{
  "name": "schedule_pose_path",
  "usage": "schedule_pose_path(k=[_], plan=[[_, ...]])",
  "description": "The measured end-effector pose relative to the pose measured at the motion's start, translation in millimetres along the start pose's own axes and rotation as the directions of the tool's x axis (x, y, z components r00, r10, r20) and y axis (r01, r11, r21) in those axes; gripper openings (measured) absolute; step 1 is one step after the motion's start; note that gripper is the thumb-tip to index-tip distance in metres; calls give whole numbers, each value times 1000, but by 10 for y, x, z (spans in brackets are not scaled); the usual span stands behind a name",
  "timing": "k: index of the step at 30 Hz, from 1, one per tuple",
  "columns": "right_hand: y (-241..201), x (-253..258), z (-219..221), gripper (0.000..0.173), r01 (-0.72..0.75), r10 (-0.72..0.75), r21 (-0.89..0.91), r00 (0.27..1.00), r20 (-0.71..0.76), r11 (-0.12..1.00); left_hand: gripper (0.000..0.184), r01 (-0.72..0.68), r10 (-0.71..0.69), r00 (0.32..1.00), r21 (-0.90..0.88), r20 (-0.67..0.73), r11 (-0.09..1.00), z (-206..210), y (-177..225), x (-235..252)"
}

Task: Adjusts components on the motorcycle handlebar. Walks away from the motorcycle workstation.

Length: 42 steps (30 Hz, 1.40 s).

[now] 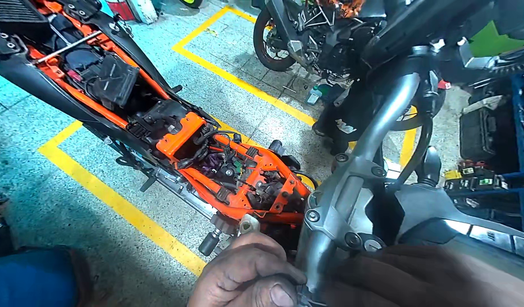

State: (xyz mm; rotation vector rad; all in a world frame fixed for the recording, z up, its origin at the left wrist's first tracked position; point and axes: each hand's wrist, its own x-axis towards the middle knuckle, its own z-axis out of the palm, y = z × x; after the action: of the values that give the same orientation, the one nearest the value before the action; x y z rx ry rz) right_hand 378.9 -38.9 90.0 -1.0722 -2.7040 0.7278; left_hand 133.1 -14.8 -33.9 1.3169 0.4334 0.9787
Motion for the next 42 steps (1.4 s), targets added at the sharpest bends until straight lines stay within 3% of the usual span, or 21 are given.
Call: schedule_pose_path(k=[3, 7, 12, 18, 24, 28, 30, 33, 38, 42], plan=[[-38, 10, -10, 20, 31, -30, -64, 999, 17, 998, 20, -18, 22, 998, -74, 64, 997, -80, -72, 29], [-55, 31, 59, 19, 121, -122, -149, 993, 5, 981, 19, -60, 63, 998, -89, 31, 994, -38, -111, 82], [-2, 44, 127, 21, 94, -105, -169, 993, -54, 981, 20, -98, 98, 995, -61, -2, 993, 43, -127, 132], [76, 2, 82, 18, 122, -122, 1, 992, -37, 993, 20, -130, 131, 991, -50, 1, 990, 45, -171, 135], [161, 0, -95, 24, -99, 66, 270, 989, 129, 958, 17, -50, 68, 990, -137, 125, 989, 82, -182, 425], [176, 13, -120, 27, -239, 185, 369, 967, 175, 898, 18, -16, 28, 999, -252, 44, 968, 102, -266, 310], [171, 23, -103, 37, -217, 166, 392, 973, 159, 894, 14, 7, -8, 1000, -287, -3, 958, 92, -284, 219], [171, 44, -85, 33, -133, 75, 408, 985, 155, 903, 18, 80, -98, 995, -342, -36, 936, 36, -271, 76], [165, 81, -78, 22, -234, 153, 450, 966, 209, 862, 30, 234, -154, 949, -287, 276, 929, -280, -244, -180], [142, 93, -65, 24, -318, 223, 467, 943, 247, 825, 20, 123, -73, 966, -191, 249, 974, -223, -128, -126]])
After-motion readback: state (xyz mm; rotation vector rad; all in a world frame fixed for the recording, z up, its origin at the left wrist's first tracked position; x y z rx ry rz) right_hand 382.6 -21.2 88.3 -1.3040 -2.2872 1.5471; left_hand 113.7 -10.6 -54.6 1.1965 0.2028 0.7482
